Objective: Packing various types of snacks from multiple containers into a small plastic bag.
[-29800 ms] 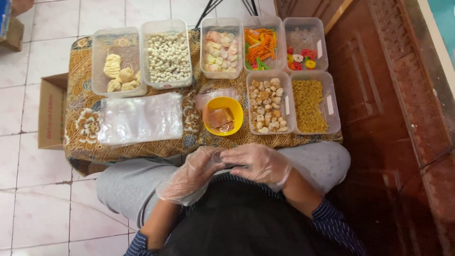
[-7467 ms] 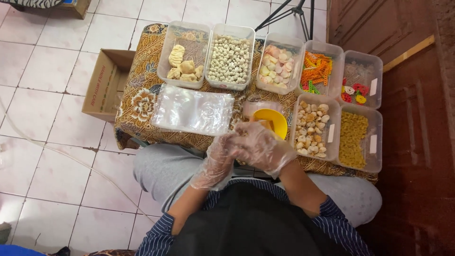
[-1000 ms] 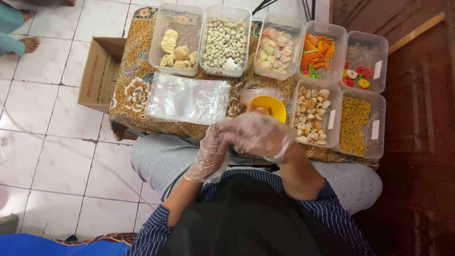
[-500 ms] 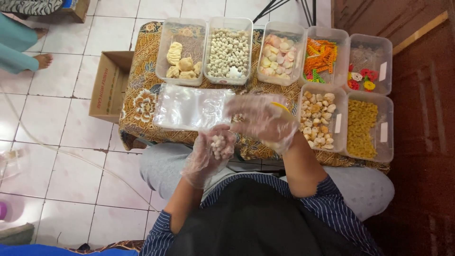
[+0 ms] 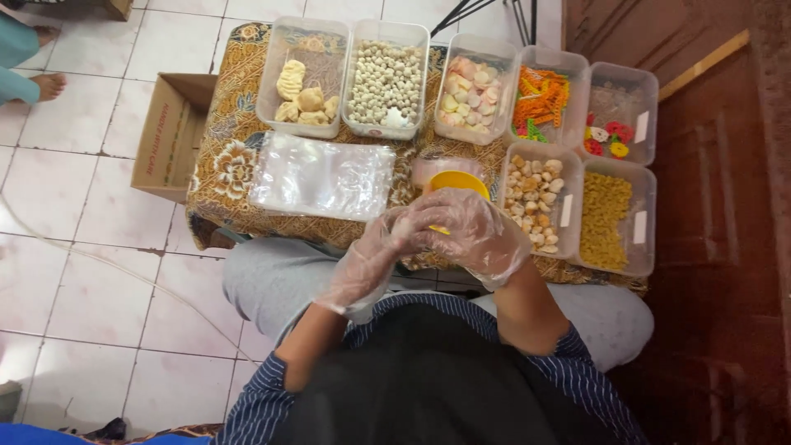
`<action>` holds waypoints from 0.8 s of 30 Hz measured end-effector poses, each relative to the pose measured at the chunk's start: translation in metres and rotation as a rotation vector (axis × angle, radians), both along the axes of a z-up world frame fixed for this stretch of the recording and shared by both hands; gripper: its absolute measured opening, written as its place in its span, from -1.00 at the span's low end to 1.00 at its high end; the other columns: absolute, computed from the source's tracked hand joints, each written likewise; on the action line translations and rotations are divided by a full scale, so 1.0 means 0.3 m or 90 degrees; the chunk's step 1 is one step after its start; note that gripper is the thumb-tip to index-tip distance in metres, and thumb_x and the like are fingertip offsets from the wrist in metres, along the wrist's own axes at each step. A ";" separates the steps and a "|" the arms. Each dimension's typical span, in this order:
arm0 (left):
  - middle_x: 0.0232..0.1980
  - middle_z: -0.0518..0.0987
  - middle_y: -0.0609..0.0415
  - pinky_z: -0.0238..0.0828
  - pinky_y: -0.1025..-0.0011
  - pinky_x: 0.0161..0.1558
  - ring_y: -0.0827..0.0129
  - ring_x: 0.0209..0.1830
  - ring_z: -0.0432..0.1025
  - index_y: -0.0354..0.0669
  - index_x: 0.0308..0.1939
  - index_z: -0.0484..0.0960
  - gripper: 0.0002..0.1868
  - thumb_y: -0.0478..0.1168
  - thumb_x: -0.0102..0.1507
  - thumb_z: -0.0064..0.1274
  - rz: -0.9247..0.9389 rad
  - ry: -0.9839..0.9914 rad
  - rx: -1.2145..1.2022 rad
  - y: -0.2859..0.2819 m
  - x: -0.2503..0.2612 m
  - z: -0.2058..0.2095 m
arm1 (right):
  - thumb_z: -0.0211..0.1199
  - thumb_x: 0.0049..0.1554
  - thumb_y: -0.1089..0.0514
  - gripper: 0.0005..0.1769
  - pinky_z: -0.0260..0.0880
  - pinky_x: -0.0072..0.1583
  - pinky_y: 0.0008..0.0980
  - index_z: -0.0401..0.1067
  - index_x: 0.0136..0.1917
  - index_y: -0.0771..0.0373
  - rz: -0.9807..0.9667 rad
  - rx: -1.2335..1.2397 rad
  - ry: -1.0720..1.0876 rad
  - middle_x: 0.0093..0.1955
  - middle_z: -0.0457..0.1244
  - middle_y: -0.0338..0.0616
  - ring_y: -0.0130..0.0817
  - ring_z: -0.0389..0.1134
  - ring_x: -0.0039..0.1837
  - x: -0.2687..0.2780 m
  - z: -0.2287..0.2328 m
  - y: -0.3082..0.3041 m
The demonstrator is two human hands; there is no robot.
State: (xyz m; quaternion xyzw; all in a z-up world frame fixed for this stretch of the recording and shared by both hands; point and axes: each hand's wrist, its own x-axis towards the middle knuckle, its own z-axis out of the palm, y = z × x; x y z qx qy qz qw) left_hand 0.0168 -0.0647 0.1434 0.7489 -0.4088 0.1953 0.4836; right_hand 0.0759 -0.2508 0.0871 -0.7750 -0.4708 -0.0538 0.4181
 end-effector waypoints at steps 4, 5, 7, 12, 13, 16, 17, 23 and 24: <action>-0.21 0.71 0.16 0.51 0.48 -0.09 0.55 -0.22 0.54 -0.02 0.04 0.66 -0.67 -0.15 0.20 0.28 0.202 0.594 -0.156 -0.033 -0.092 -0.030 | 0.38 0.13 0.03 -0.85 0.48 0.09 -0.31 0.61 -0.01 -0.01 -0.130 0.019 0.094 -0.04 0.41 -0.23 -0.19 0.46 0.04 -0.135 0.388 0.011; -0.21 0.72 0.03 0.52 0.37 -0.05 0.53 -0.21 0.51 -0.19 0.07 0.65 -0.64 -0.29 0.20 0.32 0.148 0.487 -0.247 -0.025 -0.115 -0.059 | 0.37 0.14 0.06 -0.88 0.49 0.03 -0.26 0.59 -0.03 0.05 -0.166 0.024 0.146 -0.13 0.40 -0.17 -0.13 0.47 -0.02 -0.166 0.433 0.013; -0.23 0.73 0.07 0.54 0.37 -0.05 0.52 -0.20 0.55 -0.14 0.03 0.67 -0.68 -0.25 0.20 0.31 0.133 0.479 -0.227 -0.062 -0.130 -0.052 | 0.38 0.14 0.04 -0.86 0.49 0.03 -0.28 0.61 -0.03 0.04 -0.159 0.009 0.153 -0.10 0.42 -0.19 -0.17 0.47 0.00 -0.161 0.379 -0.076; -0.12 0.73 0.11 0.52 0.38 0.04 0.37 -0.03 0.62 0.04 0.09 0.67 -0.65 -0.06 0.24 0.26 0.164 0.507 -0.115 -0.179 -0.151 -0.186 | 0.35 0.17 0.10 -0.84 0.50 0.03 -0.18 0.59 -0.01 0.18 -0.105 0.001 0.111 -0.04 0.40 -0.04 -0.01 0.44 0.03 -0.187 0.339 -0.181; -0.10 0.73 0.02 0.51 0.30 0.06 0.32 -0.04 0.61 -0.03 0.10 0.67 -0.65 -0.06 0.27 0.22 0.175 0.543 -0.155 -0.218 -0.167 -0.127 | 0.33 0.18 0.12 -0.85 0.50 0.04 -0.19 0.58 -0.01 0.19 -0.093 0.005 0.115 -0.04 0.39 -0.05 -0.04 0.44 0.04 -0.193 0.344 -0.194; -0.18 0.70 -0.09 0.54 0.30 0.00 0.29 -0.20 0.59 -0.28 0.04 0.67 -0.70 -0.19 0.28 0.14 0.130 0.741 -0.444 -0.283 -0.176 -0.039 | 0.31 0.18 0.18 -0.88 0.51 0.07 -0.21 0.59 -0.02 0.23 -0.068 0.020 0.133 -0.05 0.39 -0.03 -0.09 0.45 0.03 -0.183 0.315 -0.240; -0.27 0.68 -0.10 0.57 0.37 -0.07 0.31 -0.35 0.56 -0.46 -0.04 0.67 -0.74 -0.31 0.27 0.11 0.066 0.892 -0.702 -0.295 -0.175 -0.026 | 0.31 0.18 0.24 -0.89 0.50 0.09 -0.22 0.60 -0.03 0.27 -0.053 0.031 0.148 -0.07 0.39 0.01 -0.10 0.45 0.02 -0.177 0.295 -0.255; -0.19 0.71 0.01 0.43 0.30 0.01 0.37 -0.20 0.55 -0.09 0.06 0.69 -0.59 0.01 0.23 0.28 0.122 0.747 -0.146 -0.270 -0.140 -0.071 | 0.30 0.17 0.32 -0.92 0.51 0.04 -0.19 0.59 -0.06 0.33 -0.124 0.125 0.184 -0.13 0.42 0.01 -0.08 0.49 0.00 -0.178 0.306 -0.230; -0.19 0.71 0.01 0.43 0.30 0.01 0.37 -0.20 0.55 -0.09 0.06 0.69 -0.59 0.01 0.23 0.28 0.126 0.749 -0.147 -0.237 -0.142 -0.046 | 0.30 0.17 0.32 -0.92 0.51 0.04 -0.19 0.59 -0.06 0.33 -0.122 0.125 0.187 -0.13 0.42 0.01 -0.08 0.49 0.00 -0.180 0.318 -0.229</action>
